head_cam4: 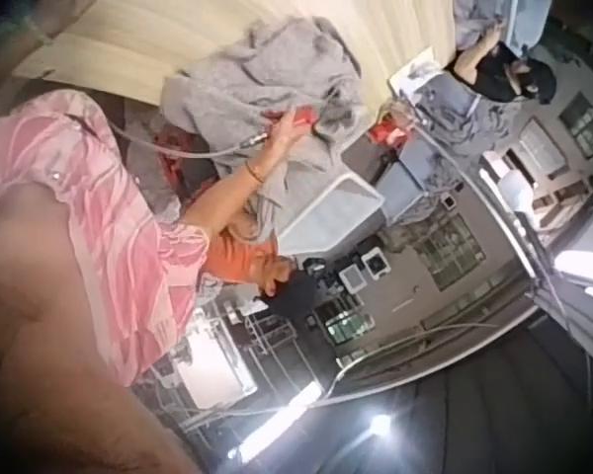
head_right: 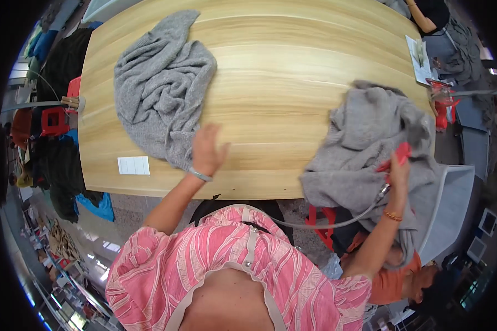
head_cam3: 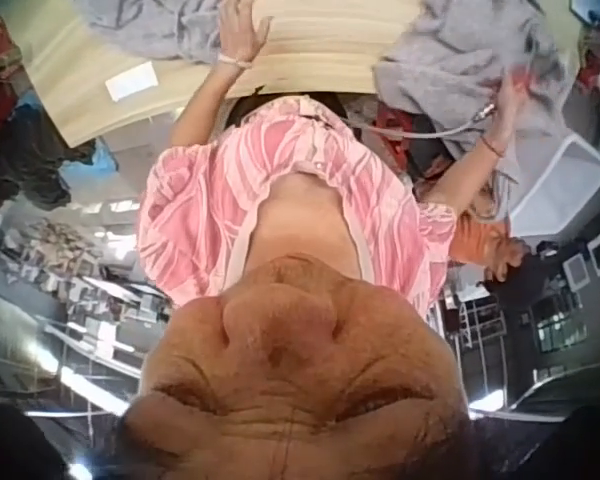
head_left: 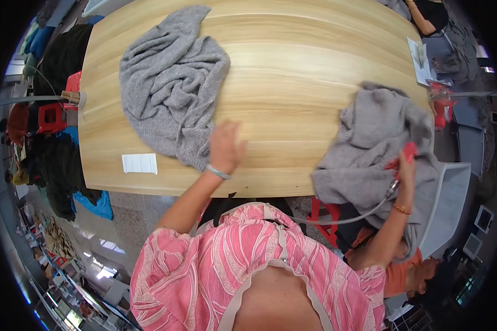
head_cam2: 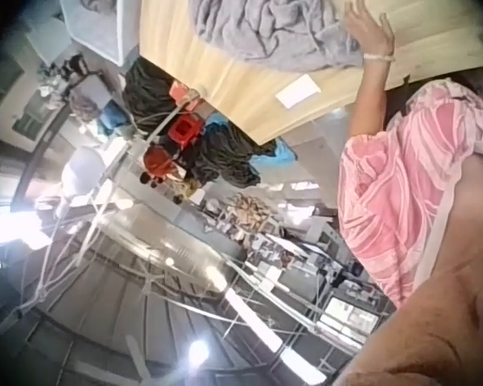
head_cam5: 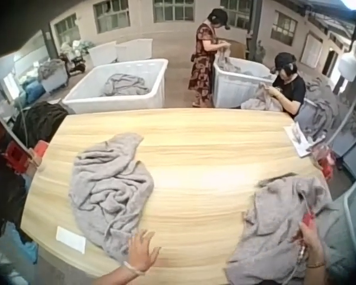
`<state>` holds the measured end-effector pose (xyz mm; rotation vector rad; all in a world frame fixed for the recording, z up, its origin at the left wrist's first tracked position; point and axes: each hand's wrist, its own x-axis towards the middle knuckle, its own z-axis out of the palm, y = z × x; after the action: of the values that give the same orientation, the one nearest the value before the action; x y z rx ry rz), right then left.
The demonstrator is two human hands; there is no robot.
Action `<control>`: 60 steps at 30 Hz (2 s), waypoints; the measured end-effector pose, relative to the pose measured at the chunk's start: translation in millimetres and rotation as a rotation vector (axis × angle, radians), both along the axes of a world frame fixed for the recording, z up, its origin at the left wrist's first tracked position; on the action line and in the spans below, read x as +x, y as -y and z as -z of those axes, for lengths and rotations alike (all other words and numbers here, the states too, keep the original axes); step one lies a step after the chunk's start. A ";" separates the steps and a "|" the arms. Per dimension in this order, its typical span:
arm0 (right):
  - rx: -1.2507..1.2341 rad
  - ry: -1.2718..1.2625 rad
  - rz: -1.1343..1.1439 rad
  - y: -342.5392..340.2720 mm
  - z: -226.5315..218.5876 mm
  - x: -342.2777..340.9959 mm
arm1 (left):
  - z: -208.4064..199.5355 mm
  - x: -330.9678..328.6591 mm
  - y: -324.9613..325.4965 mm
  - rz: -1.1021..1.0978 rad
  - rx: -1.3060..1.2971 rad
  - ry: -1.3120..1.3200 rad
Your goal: Trimming loose threads and inspecting grey sweaters at a quality control workbench.
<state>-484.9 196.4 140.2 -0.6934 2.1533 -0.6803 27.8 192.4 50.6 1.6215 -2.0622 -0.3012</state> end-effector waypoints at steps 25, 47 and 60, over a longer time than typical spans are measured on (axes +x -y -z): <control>0.024 -0.282 -0.888 15.0 -11.9 238.8 | 41.5 17.4 -13.3 -0.085 0.018 -0.186; -0.022 -0.160 -0.917 -34.4 -26.0 243.6 | -3.6 -23.2 0.0 0.297 0.277 -0.647; 0.201 -0.245 -0.954 -71.9 -26.4 228.4 | 65.2 -58.4 22.3 0.489 0.127 0.164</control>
<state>-256.5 268.3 166.6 -1.5769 1.7483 0.1359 -30.5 170.1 -14.6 1.2198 -2.6009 -0.4857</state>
